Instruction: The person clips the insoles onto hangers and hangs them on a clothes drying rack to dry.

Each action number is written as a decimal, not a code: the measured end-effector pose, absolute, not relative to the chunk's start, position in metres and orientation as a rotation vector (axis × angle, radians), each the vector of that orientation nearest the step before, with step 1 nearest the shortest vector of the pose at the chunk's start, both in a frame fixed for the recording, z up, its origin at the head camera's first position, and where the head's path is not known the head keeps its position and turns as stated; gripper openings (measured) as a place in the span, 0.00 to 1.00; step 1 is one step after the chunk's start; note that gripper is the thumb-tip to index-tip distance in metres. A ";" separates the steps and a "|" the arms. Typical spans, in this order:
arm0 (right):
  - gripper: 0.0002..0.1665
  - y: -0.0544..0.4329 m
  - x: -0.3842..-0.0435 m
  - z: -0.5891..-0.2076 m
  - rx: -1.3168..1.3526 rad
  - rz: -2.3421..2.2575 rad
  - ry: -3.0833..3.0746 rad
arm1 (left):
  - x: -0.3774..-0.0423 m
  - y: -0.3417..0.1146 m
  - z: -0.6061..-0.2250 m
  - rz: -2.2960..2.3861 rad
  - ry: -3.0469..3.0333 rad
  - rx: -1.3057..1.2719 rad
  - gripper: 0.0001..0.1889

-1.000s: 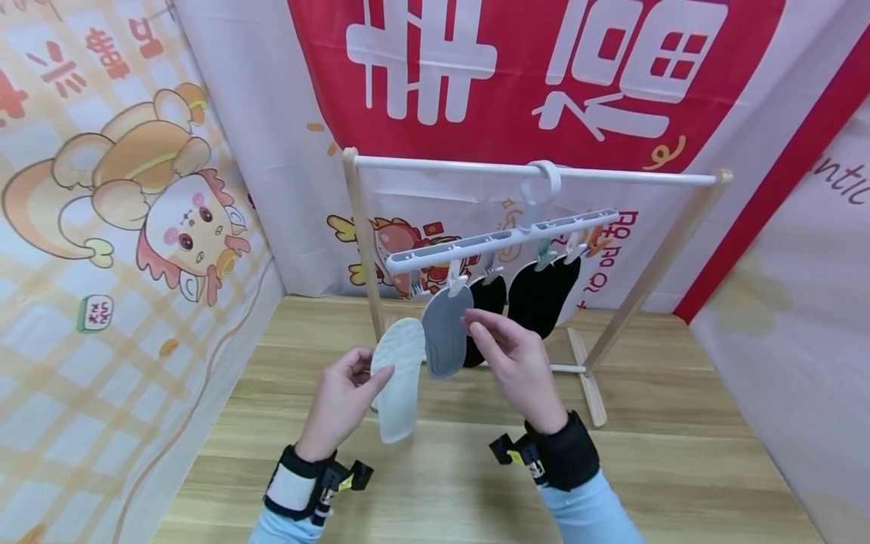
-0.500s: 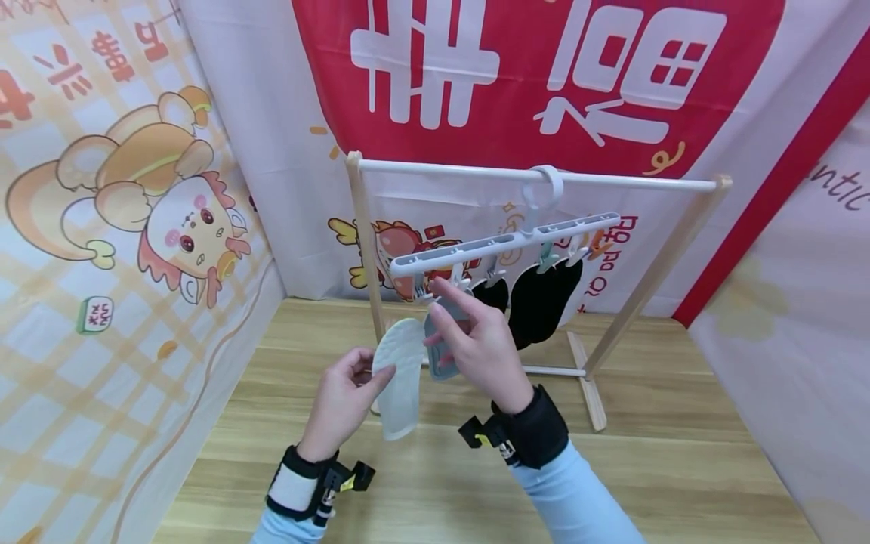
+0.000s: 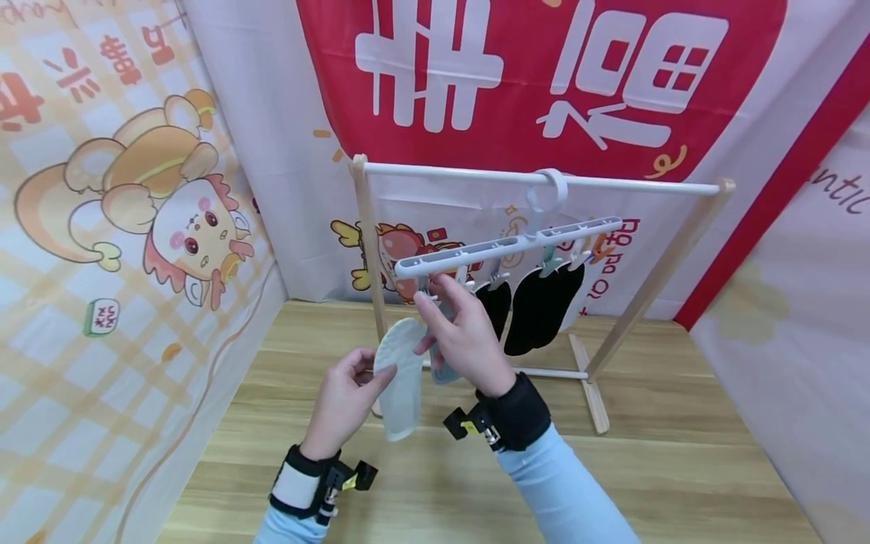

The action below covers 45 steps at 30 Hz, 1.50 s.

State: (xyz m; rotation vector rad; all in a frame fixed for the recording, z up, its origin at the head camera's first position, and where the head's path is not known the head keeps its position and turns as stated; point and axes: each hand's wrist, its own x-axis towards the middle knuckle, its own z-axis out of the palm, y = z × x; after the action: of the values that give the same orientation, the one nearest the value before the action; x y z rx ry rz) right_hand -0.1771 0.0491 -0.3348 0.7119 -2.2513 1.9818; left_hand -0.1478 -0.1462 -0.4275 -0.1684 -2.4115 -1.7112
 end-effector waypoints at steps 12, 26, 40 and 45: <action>0.25 0.050 -0.181 -0.336 0.747 2.122 -2.186 | -0.152 -0.146 -0.426 -1.762 -2.371 -0.179 0.12; 0.26 0.053 -0.188 -0.346 0.821 2.332 -2.046 | -0.153 -0.148 -0.425 -1.757 -2.379 -0.191 0.12; 0.23 0.048 -0.189 -0.345 0.789 2.306 -2.007 | -0.151 -0.146 -0.428 -1.695 -2.421 -0.194 0.10; 0.23 0.048 -0.188 -0.345 0.745 2.300 -2.016 | -0.150 -0.144 -0.426 -1.676 -2.417 -0.211 0.09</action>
State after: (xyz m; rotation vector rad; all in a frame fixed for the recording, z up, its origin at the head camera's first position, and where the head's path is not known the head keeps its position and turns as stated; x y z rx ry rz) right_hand -0.1880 0.0477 -0.3446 0.7453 -2.0162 2.2997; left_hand -0.1502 -0.1440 -0.4263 -0.2106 -2.4171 -1.6762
